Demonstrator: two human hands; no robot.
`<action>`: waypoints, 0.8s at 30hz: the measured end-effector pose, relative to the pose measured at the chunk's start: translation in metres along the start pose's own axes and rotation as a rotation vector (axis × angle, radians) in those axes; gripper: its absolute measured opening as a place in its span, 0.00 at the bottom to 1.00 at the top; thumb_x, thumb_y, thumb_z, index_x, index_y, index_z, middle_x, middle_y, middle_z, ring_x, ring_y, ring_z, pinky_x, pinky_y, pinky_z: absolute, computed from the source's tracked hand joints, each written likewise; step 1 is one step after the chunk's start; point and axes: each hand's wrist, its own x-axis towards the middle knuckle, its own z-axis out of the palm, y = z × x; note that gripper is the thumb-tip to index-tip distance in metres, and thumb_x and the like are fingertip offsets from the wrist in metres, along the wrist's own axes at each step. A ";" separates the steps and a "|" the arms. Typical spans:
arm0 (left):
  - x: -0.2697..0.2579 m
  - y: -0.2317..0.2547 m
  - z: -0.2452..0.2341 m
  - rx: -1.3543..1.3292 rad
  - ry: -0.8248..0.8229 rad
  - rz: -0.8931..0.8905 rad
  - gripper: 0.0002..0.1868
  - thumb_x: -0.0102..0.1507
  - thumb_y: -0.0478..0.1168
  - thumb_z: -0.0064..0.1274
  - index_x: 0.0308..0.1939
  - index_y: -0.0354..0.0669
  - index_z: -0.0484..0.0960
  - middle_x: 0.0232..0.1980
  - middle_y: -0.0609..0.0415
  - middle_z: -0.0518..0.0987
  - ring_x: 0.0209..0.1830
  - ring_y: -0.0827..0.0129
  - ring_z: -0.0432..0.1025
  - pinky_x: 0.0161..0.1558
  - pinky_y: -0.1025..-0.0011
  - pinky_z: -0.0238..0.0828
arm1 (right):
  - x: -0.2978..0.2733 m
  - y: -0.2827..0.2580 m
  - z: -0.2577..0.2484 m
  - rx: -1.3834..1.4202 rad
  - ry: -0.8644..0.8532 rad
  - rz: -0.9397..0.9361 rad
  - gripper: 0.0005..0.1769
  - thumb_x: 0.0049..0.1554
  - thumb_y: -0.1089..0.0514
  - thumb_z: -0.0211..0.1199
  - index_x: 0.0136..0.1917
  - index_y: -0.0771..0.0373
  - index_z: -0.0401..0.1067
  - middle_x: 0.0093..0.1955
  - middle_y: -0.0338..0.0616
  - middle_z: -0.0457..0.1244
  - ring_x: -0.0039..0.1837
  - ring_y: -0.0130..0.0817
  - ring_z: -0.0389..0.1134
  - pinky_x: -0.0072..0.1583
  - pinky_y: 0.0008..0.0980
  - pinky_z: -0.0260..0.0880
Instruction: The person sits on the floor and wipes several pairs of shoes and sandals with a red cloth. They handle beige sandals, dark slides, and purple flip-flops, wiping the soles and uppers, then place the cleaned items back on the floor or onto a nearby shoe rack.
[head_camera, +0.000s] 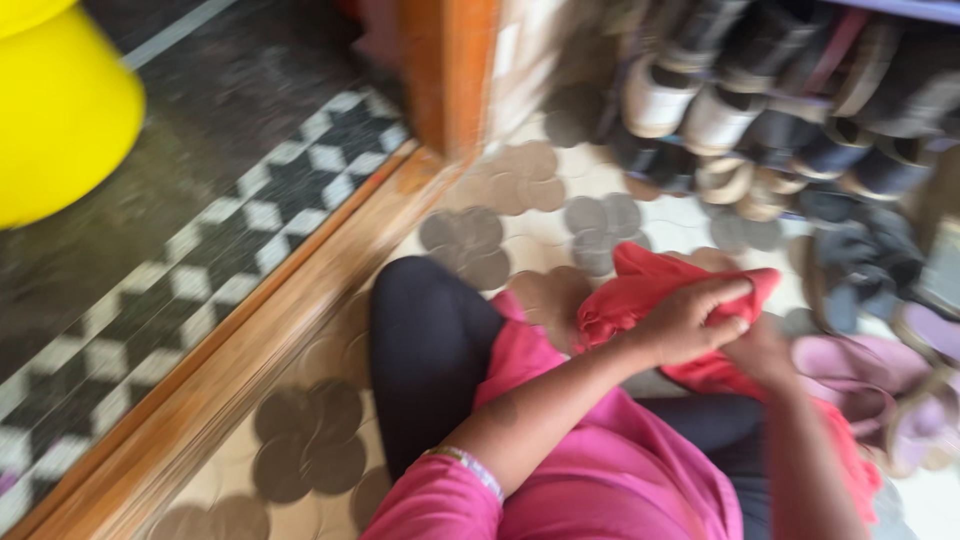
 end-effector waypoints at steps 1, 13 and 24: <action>0.001 0.005 0.015 -0.014 -0.060 -0.004 0.30 0.67 0.41 0.55 0.72 0.35 0.71 0.73 0.40 0.73 0.74 0.57 0.68 0.70 0.65 0.67 | 0.001 0.001 0.021 0.214 0.128 -0.399 0.27 0.61 0.61 0.56 0.74 0.60 0.61 0.69 0.48 0.62 0.69 0.40 0.65 0.66 0.40 0.67; 0.003 -0.039 -0.060 -0.106 0.010 -0.221 0.13 0.69 0.35 0.52 0.56 0.36 0.84 0.55 0.50 0.85 0.55 0.70 0.78 0.58 0.73 0.74 | -0.129 -0.003 -0.169 -0.174 0.980 -0.026 0.13 0.59 0.65 0.61 0.58 0.68 0.75 0.53 0.59 0.70 0.55 0.50 0.71 0.57 0.42 0.70; 0.031 -0.067 0.002 -0.197 -0.154 -0.470 0.16 0.65 0.32 0.51 0.57 0.39 0.82 0.49 0.56 0.83 0.48 0.77 0.75 0.54 0.77 0.71 | -0.315 -0.010 -0.291 -0.887 0.934 0.987 0.30 0.50 0.53 0.61 0.65 0.64 0.72 0.47 0.62 0.69 0.50 0.56 0.72 0.51 0.49 0.72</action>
